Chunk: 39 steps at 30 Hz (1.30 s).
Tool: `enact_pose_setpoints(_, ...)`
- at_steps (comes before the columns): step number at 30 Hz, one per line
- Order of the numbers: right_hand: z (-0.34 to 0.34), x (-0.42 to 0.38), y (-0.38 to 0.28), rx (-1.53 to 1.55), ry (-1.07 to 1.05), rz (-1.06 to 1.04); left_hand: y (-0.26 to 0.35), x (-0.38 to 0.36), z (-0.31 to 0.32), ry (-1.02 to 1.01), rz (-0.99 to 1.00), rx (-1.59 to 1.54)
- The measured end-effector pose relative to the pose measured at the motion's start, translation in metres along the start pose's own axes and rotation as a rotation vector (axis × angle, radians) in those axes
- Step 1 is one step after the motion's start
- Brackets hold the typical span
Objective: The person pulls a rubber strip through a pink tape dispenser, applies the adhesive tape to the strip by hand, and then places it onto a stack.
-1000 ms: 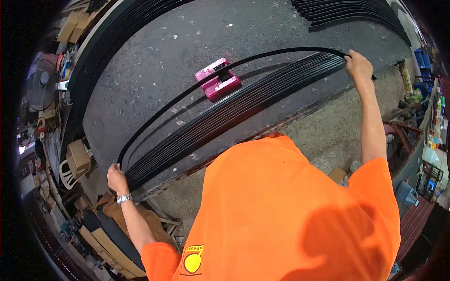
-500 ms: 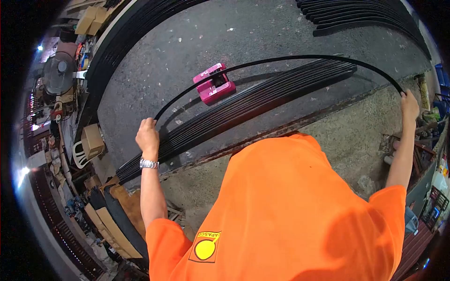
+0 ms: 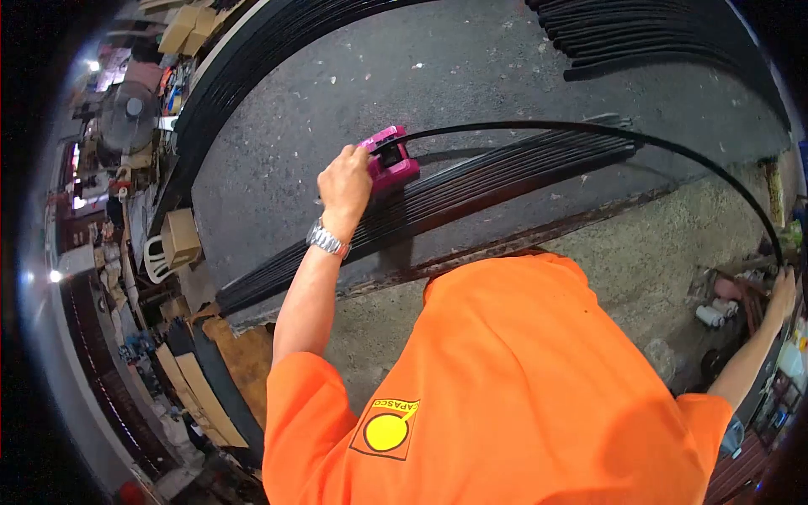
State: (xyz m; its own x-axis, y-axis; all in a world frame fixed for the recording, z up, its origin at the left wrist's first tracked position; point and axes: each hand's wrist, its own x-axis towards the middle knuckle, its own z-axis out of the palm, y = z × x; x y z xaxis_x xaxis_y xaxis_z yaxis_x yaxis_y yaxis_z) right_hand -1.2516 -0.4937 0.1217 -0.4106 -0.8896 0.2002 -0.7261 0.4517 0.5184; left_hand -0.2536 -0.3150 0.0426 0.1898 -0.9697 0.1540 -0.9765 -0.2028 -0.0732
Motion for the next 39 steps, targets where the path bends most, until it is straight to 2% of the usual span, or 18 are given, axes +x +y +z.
enact_pose_setpoints(3, -0.017, -0.015, 0.046, 0.046, -0.084, 0.029, 0.03, 0.016, 0.004, 0.063, 0.055, -0.089)
enact_pose_setpoints(5, 0.042, 0.005, 0.115, -0.093, 0.076, -0.032, 0.048, 0.027, 0.009, 0.097, 0.084, -0.132)
enact_pose_setpoints(6, 0.0, -0.027, 0.099, 0.055, 0.006, 0.125, 0.06, 0.031, 0.008, 0.096, 0.08, -0.107)
enact_pose_setpoints(8, -0.002, -0.034, 0.127, 0.036, -0.091, 0.228, 0.079, 0.039, 0.006, 0.082, 0.119, -0.165)
enact_pose_setpoints(12, -0.033, -0.083, 0.167, 0.185, -0.071, 0.358, 0.11, 0.052, 0.0, 0.063, 0.145, -0.199)
enact_pose_setpoints(17, -0.067, -0.1, 0.213, 0.107, -0.205, 0.629, 0.127, 0.063, -0.012, 0.131, 0.164, -0.33)
enact_pose_setpoints(20, -0.041, -0.112, 0.262, 0.246, 0.165, 0.42, 0.111, 0.077, -0.044, 0.22, 0.145, -0.347)
enact_pose_setpoints(22, -0.075, -0.12, 0.242, 0.181, -0.048, 0.569, 0.086, 0.083, -0.064, 0.298, 0.112, -0.346)
enact_pose_setpoints(23, -0.078, -0.125, 0.231, 0.384, -0.006, 0.537, 0.071, 0.088, -0.07, 0.418, 0.124, -0.322)
enact_pose_setpoints(24, -0.028, -0.116, 0.251, 0.473, 0.188, 0.424, 0.053, 0.086, -0.081, 0.518, 0.118, -0.279)
enact_pose_setpoints(25, -0.058, -0.132, 0.208, 0.426, 0.189, 0.453, 0.031, 0.087, -0.08, 0.607, 0.144, -0.195)
enact_pose_setpoints(26, -0.028, -0.12, 0.206, 0.098, 0.491, 0.275, 0.013, 0.085, -0.091, 0.585, 0.122, -0.157)
enact_pose_setpoints(27, -0.087, -0.134, 0.141, 0.126, 0.438, 0.401, -0.005, 0.079, -0.097, 0.49, 0.012, -0.216)
enact_pose_setpoints(28, -0.088, -0.122, 0.136, 0.071, 0.298, 0.331, -0.029, 0.076, -0.101, 0.488, 0.001, -0.227)
enact_pose_setpoints(29, -0.153, -0.144, 0.067, 0.194, 0.319, 0.486, -0.062, 0.07, -0.089, 0.535, -0.068, -0.33)
enact_pose_setpoints(32, -0.187, -0.136, 0.004, 0.714, 0.442, 0.29, -0.142, 0.052, -0.113, 0.395, -0.384, -0.478)
enact_pose_setpoints(36, -0.244, -0.127, -0.101, 1.03, 0.508, 0.211, -0.259, 0.019, -0.128, 0.484, -0.565, -1.31)
enact_pose_setpoints(39, -0.28, -0.12, -0.2, 1.464, 0.384, 0.186, -0.384, -0.014, -0.119, 0.471, -0.693, -1.348)
